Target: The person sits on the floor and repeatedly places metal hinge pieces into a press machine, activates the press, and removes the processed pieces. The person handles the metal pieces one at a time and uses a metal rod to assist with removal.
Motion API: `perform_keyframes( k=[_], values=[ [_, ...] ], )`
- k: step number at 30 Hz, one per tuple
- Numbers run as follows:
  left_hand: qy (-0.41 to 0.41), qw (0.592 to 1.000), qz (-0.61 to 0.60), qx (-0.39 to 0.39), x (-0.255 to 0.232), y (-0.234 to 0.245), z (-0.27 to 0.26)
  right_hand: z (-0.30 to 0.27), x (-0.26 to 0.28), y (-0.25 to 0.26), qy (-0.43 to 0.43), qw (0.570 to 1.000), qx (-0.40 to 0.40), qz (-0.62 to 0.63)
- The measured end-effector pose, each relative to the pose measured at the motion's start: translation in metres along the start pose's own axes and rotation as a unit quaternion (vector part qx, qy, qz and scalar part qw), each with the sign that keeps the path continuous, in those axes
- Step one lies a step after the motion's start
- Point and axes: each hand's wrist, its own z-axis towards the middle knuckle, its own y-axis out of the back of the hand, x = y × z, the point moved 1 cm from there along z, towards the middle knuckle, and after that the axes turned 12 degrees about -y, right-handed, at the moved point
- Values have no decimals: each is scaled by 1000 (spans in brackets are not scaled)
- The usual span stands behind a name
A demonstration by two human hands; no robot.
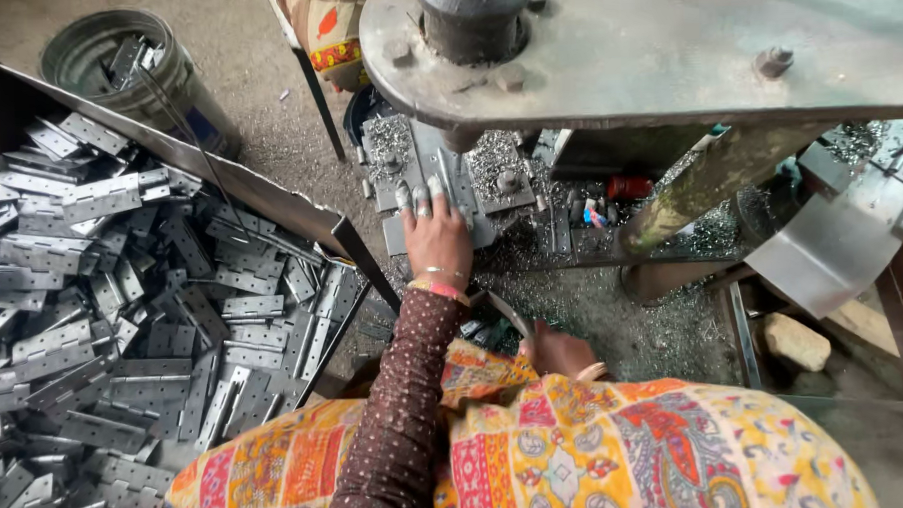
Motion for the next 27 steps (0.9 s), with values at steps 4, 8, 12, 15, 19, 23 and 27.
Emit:
perform_keyframes(
  k=[4, 8, 12, 15, 19, 23, 27],
  values=[
    [23, 992, -57, 114, 4, -7, 12, -7, -3, 12, 29, 999, -16, -23],
    [16, 997, -29, 70, 6, -3, 20, -14, 3, -12, -23, 999, -30, 18],
    [22, 998, -42, 38, -2, -2, -15, -28, 4, -39, -31, 997, -52, 41],
    [29, 988, -93, 117, -1, -2, -10, -13, 2, -17, -15, 999, -10, 41],
    [23, 995, -67, 71, 6, -8, 6, -12, 0, 16, -31, 998, 51, 11],
    [21, 993, -68, 98, 13, -10, 24, -13, 10, 18, -31, 999, 37, -1],
    [7, 990, -53, 134, 10, -11, 18, -26, 16, 3, -75, 997, 17, -2]
  ],
)
